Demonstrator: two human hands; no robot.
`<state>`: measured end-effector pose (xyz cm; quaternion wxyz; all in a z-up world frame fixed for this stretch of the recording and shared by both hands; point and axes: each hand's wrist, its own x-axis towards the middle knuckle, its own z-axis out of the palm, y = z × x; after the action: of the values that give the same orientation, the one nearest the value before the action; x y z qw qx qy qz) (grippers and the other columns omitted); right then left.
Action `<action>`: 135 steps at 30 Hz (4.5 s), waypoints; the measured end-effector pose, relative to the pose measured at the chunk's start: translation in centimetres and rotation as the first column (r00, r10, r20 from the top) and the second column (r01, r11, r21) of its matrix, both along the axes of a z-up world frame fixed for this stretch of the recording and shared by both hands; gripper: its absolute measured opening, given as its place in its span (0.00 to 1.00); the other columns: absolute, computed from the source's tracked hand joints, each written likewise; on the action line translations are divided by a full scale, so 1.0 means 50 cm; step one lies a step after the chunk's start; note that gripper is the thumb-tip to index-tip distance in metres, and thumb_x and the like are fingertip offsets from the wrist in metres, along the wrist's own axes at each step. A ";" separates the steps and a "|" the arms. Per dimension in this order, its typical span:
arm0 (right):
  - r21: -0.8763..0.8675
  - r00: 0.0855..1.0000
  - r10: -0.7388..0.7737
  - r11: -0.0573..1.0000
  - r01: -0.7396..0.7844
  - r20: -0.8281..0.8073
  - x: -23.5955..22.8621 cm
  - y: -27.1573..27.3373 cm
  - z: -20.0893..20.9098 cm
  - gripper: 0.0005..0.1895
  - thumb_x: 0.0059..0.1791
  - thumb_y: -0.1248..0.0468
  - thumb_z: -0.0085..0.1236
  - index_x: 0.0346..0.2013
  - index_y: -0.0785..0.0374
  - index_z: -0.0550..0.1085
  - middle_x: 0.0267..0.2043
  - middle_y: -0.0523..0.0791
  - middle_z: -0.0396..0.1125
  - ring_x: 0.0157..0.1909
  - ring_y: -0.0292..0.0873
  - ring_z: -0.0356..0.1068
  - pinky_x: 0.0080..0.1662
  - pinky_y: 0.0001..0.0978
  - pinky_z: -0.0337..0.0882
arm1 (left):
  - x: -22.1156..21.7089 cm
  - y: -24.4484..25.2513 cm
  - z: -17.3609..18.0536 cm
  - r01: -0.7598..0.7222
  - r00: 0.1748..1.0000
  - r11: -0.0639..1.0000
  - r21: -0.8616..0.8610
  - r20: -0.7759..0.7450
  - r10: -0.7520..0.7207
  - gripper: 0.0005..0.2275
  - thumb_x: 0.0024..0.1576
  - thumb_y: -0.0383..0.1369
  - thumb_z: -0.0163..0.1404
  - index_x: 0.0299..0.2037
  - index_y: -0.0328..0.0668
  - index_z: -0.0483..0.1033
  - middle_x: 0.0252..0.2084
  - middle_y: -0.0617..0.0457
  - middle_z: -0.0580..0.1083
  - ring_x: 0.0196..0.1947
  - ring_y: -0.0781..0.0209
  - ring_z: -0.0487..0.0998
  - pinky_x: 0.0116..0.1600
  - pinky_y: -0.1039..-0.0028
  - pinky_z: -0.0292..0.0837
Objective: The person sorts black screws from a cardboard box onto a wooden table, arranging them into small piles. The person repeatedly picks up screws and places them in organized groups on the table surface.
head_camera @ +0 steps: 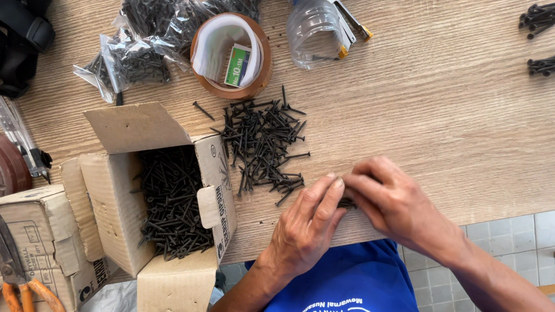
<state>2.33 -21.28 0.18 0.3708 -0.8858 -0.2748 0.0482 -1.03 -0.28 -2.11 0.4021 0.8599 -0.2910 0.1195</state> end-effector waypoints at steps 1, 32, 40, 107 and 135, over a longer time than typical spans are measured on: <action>0.001 1.000 -0.001 1.000 0.001 -0.001 -0.005 -0.001 0.005 0.10 0.57 0.66 0.55 0.51 0.69 0.75 0.46 0.52 0.67 0.44 0.50 0.69 0.47 0.41 0.73 | 0.001 0.000 0.000 0.001 1.000 1.000 0.001 -0.001 -0.001 0.18 0.70 0.26 0.55 0.67 0.26 0.64 0.62 0.29 0.73 0.55 0.37 0.83 0.59 0.57 0.83; 0.040 0.980 -0.096 0.995 0.090 0.177 -0.043 -0.133 -0.029 0.14 0.59 0.74 0.50 0.60 0.69 0.72 0.48 0.53 0.66 0.43 0.52 0.69 0.46 0.44 0.74 | 0.049 -0.119 0.044 0.111 0.977 0.993 -0.037 -0.179 -0.116 0.08 0.68 0.21 0.46 0.52 0.29 0.79 0.57 0.38 0.78 0.43 0.40 0.76 0.51 0.58 0.80; 0.030 0.968 -0.187 0.982 0.185 0.167 -0.040 -0.236 -0.027 0.17 0.58 0.71 0.52 0.63 0.70 0.71 0.52 0.54 0.66 0.46 0.53 0.69 0.51 0.44 0.75 | 0.088 -0.238 0.025 0.194 0.961 0.971 -0.143 -0.172 -0.217 0.09 0.69 0.20 0.44 0.55 0.26 0.76 0.58 0.29 0.75 0.50 0.36 0.81 0.56 0.54 0.80; -0.098 0.957 0.248 0.967 -0.236 0.149 0.090 -0.109 -0.020 0.05 0.58 0.69 0.49 0.48 0.66 0.71 0.44 0.51 0.64 0.37 0.52 0.68 0.39 0.44 0.72 | 0.115 -0.121 0.079 -0.280 0.954 0.955 0.094 0.135 0.266 0.06 0.66 0.28 0.53 0.45 0.34 0.81 0.43 0.46 0.80 0.39 0.47 0.78 0.47 0.60 0.76; 0.022 0.962 -0.170 0.985 0.170 0.214 0.070 -0.052 -0.055 0.14 0.52 0.64 0.66 0.52 0.61 0.80 0.45 0.49 0.73 0.47 0.53 0.78 0.49 0.44 0.78 | 0.085 0.039 0.019 -0.362 0.924 0.894 0.262 0.228 0.308 0.08 0.66 0.31 0.51 0.50 0.39 0.81 0.59 0.40 0.77 0.61 0.37 0.76 0.64 0.47 0.65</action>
<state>5.85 -23.91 -2.59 0.3432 -0.9055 -0.2364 -0.0805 3.24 1.67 -1.17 0.2124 0.9336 -0.1878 0.2191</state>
